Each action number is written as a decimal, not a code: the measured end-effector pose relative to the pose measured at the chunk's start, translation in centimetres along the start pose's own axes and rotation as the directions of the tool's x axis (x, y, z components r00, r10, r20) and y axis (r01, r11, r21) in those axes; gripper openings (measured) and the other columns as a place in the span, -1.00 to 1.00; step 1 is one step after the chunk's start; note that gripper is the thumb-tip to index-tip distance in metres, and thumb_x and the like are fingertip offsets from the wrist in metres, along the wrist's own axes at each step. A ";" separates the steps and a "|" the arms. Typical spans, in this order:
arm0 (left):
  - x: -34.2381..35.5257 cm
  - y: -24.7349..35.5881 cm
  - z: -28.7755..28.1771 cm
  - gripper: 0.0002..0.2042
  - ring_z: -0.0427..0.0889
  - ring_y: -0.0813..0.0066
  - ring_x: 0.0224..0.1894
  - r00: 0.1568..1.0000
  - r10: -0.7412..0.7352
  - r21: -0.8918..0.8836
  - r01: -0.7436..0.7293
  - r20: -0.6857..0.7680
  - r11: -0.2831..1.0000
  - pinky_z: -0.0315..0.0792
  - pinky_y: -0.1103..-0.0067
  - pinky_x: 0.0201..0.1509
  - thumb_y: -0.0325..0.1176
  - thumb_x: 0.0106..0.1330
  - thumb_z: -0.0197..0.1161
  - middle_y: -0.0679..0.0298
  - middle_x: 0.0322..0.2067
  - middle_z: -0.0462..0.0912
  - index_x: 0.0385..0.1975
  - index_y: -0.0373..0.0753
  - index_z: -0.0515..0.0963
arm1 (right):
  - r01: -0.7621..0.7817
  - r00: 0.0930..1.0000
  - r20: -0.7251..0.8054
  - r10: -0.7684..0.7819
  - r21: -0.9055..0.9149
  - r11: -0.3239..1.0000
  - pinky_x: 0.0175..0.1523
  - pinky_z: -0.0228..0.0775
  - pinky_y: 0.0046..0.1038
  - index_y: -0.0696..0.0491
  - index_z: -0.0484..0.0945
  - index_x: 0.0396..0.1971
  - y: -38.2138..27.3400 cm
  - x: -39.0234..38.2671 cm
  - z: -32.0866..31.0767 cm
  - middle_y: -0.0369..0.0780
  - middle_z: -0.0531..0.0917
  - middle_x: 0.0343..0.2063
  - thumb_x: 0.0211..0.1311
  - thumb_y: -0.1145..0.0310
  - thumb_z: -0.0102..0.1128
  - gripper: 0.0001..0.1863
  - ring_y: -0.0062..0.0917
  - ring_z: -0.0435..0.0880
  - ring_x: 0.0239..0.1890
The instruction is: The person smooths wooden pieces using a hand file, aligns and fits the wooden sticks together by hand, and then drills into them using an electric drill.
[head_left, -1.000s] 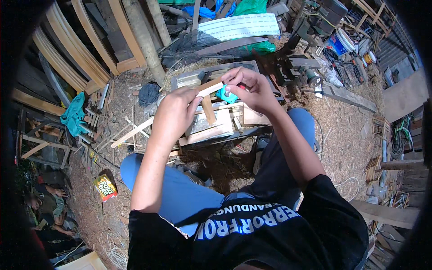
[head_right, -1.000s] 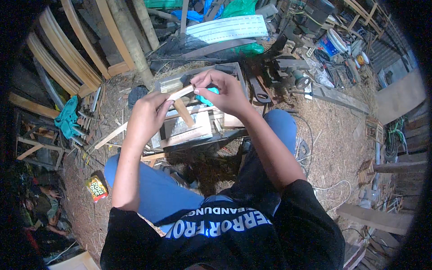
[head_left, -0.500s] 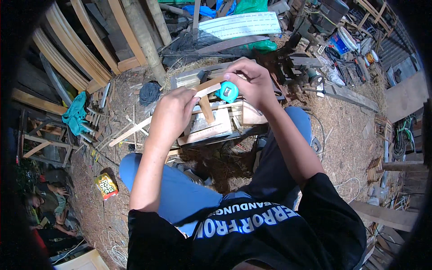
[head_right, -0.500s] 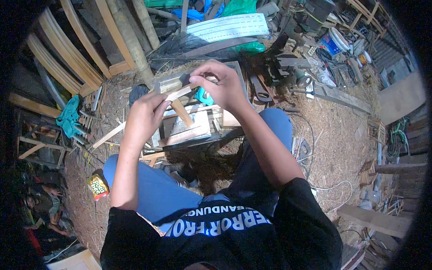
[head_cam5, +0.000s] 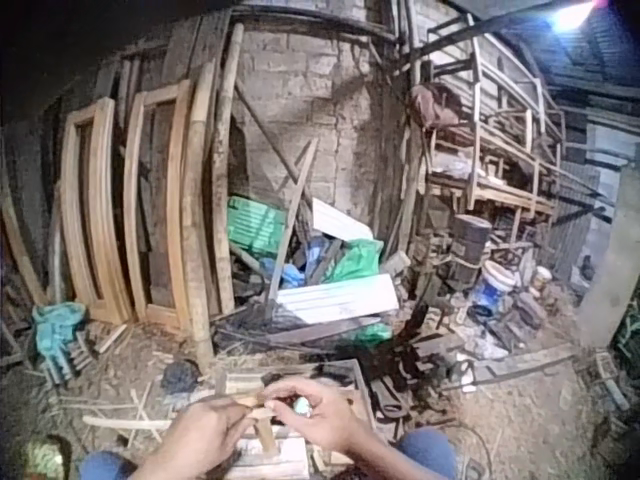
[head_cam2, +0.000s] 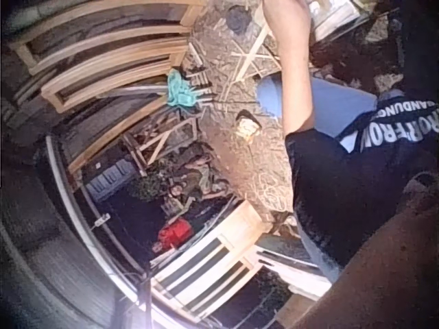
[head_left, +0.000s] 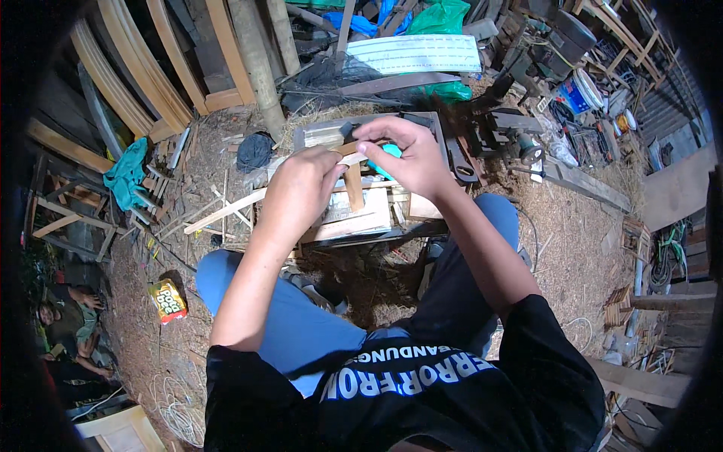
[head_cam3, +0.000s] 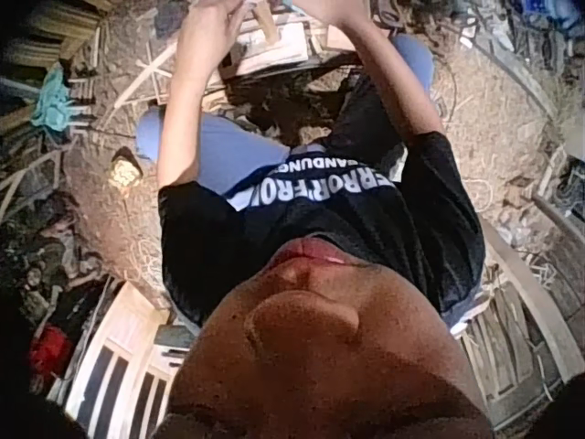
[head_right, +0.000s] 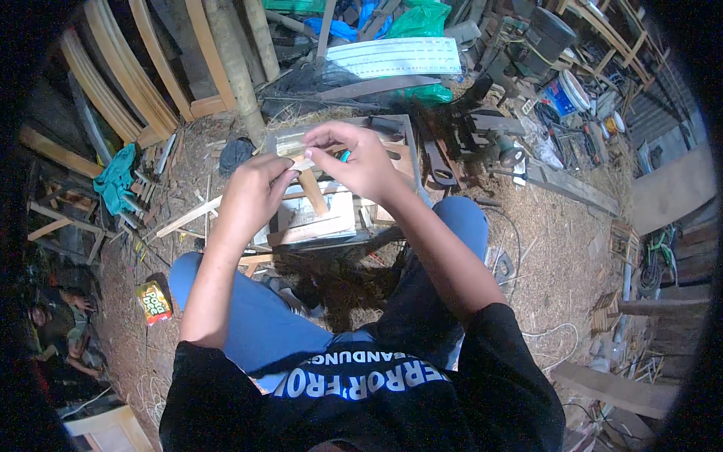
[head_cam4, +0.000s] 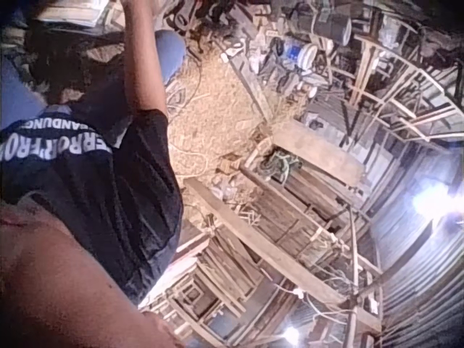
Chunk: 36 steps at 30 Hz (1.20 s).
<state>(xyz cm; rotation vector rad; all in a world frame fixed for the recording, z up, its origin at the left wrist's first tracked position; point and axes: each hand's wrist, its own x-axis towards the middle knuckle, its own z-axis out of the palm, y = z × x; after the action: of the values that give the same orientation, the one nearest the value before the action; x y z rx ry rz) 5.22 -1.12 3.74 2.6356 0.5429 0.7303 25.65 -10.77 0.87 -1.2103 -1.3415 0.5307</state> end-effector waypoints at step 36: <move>0.1 -1.0 0.2 -0.84 0.72 -0.13 -0.19 1.000 -0.021 0.007 0.021 0.005 1.000 0.58 0.17 -0.08 -0.41 0.35 0.39 -0.05 -0.29 0.72 -0.18 -0.37 0.72 | 0.369 0.923 0.228 -0.311 -0.293 0.882 0.54 0.28 -0.04 0.01 0.56 -0.17 -1.2 -0.5 -1.9 -0.31 0.80 -0.17 0.39 0.57 0.30 -0.86 -0.38 0.72 0.19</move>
<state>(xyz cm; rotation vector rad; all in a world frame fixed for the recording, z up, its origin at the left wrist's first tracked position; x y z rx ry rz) 5.18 -0.26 3.22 2.6334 0.5723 0.7159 26.85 -12.26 2.07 -1.1741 -1.8064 0.1598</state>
